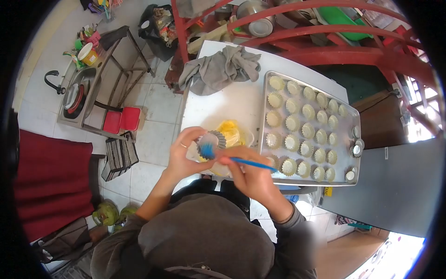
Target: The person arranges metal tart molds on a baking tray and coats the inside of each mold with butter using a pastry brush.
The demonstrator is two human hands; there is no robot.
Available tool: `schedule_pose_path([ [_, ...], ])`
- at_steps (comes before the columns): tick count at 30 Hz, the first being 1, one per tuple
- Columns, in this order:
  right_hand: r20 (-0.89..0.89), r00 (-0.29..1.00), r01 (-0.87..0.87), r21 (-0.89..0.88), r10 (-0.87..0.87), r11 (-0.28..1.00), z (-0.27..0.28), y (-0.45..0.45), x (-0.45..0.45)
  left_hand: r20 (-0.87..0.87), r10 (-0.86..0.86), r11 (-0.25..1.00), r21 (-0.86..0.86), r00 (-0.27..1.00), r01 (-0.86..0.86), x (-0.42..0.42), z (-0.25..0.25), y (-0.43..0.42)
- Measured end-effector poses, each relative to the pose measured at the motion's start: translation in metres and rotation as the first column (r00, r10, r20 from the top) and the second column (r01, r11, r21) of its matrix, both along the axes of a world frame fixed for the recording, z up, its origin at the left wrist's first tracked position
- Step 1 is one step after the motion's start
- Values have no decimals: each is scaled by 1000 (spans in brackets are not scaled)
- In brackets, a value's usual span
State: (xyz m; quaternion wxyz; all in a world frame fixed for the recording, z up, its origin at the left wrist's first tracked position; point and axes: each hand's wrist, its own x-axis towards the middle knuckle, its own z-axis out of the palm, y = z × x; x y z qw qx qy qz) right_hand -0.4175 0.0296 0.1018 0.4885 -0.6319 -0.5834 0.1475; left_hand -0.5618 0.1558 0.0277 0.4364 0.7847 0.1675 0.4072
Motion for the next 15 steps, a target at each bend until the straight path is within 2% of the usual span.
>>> schedule_pose_path([
  [2, -104, 994, -52, -125, 39, 991, 0, -4, -3, 8, -4, 1000, 13, 1000, 4, -1, -1, 2],
  [5, -109, 984, 147, 63, -139, 987, -5, 5, 5, 12, 9, 1000, 24, 1000, -9, -2, 0, 2],
  [9, -155, 985, -92, -110, 74, 990, -5, 7, 0, -16, 31, 1000, -4, 999, -31, -6, -7, 7],
  [12, -232, 962, 118, -129, -146, 985, 6, 1, 30, -22, 107, 994, 15, 994, -107, -18, -24, 17],
  [15, -200, 873, 417, -167, -445, 893, -15, 5, 53, -93, 141, 985, -86, 986, -149, -33, -36, 19],
])
